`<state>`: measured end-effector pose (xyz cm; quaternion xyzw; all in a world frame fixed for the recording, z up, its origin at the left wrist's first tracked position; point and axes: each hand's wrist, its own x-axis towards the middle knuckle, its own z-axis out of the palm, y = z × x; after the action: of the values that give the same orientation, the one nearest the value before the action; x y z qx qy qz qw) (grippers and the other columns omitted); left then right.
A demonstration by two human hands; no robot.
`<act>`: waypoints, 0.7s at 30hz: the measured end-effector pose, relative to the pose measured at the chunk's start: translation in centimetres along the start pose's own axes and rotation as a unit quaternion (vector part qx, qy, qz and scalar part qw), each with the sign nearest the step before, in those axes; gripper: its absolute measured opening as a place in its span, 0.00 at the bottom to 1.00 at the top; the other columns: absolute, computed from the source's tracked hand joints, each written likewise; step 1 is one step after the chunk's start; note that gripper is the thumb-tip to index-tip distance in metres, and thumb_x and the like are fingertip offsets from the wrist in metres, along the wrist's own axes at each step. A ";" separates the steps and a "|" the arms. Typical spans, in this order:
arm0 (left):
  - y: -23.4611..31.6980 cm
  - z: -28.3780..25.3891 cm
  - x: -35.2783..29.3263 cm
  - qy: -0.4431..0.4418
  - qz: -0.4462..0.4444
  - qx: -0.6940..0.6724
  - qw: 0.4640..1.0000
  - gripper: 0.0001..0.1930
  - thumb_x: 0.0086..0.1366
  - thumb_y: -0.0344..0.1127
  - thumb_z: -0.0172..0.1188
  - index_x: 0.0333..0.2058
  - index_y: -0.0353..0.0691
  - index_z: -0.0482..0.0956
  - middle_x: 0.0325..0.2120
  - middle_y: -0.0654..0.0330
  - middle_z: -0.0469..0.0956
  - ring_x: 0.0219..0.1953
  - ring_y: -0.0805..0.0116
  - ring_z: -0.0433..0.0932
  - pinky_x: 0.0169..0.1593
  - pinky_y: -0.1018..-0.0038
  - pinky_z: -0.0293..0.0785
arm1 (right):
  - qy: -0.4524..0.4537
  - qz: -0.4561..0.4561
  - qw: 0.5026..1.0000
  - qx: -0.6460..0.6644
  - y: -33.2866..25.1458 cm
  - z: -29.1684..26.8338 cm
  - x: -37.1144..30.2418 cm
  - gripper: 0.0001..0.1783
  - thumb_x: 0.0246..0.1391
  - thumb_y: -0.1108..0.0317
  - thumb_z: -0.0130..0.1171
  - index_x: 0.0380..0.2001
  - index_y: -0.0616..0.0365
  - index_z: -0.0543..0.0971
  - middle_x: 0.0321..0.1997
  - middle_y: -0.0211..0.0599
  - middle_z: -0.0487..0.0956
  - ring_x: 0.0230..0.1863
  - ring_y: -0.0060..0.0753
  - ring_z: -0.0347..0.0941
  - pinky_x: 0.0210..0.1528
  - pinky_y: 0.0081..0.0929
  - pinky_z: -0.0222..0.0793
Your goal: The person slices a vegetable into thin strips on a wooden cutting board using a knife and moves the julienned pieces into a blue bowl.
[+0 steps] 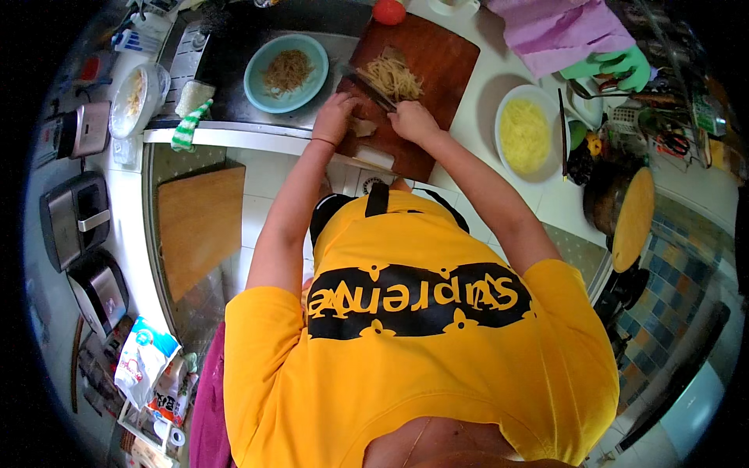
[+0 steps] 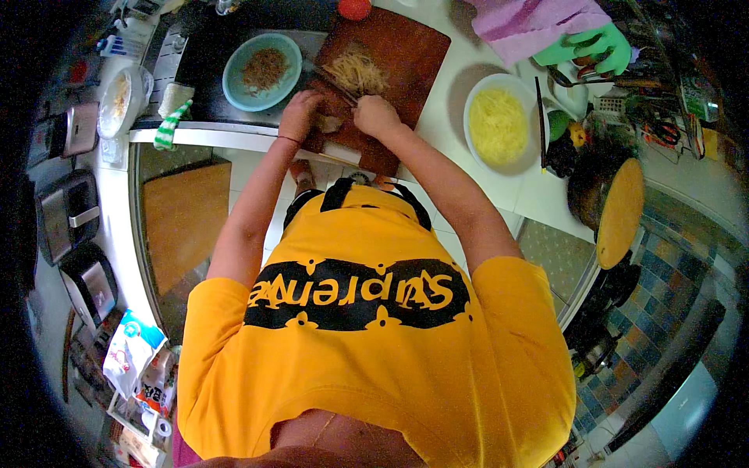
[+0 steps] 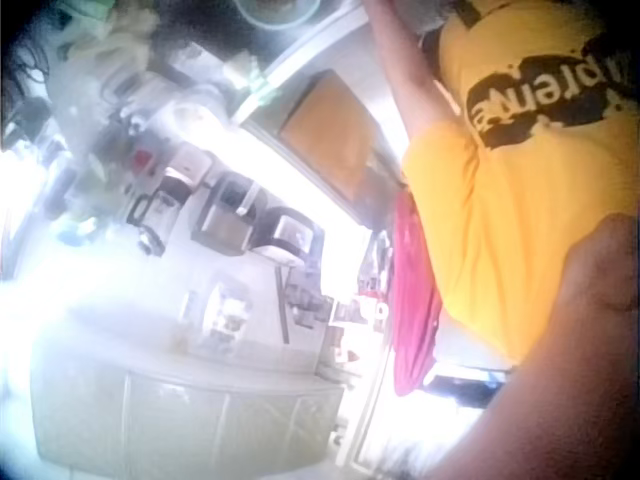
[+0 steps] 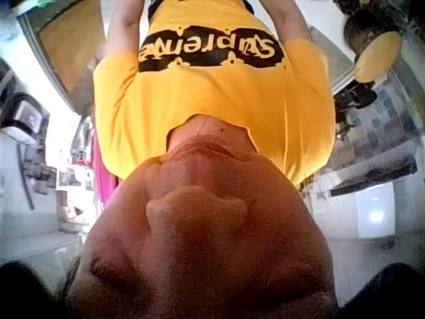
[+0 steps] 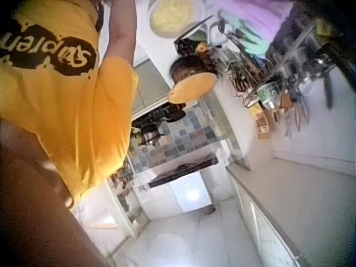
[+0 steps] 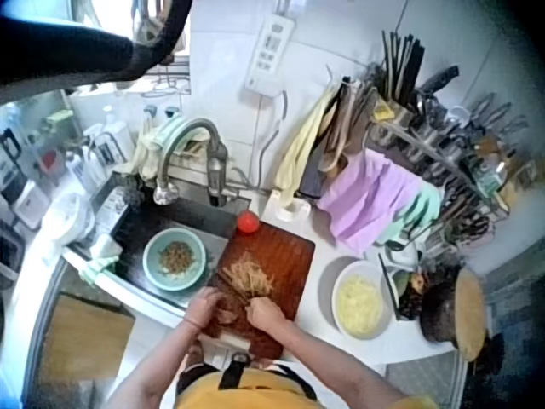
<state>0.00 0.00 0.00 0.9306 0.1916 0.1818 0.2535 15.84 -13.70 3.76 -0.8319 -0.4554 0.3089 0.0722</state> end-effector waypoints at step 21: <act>0.0 0.0 -1.3 0.045 -0.028 0.032 0.998 0.11 0.52 0.28 0.49 0.34 0.41 0.77 0.34 0.57 0.73 0.39 0.55 0.69 0.44 0.67 0.69 | -0.044 -0.072 0.990 -0.109 -0.2 -3.5 -1.4 0.11 0.45 0.66 0.52 0.28 0.63 0.78 0.34 0.52 0.77 0.38 0.53 0.74 0.40 0.45 0.70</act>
<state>-1.10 -0.52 -0.31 0.9235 0.2342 0.2101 0.2196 17.16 -14.12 7.29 -0.7855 -0.5478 0.2873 -0.0167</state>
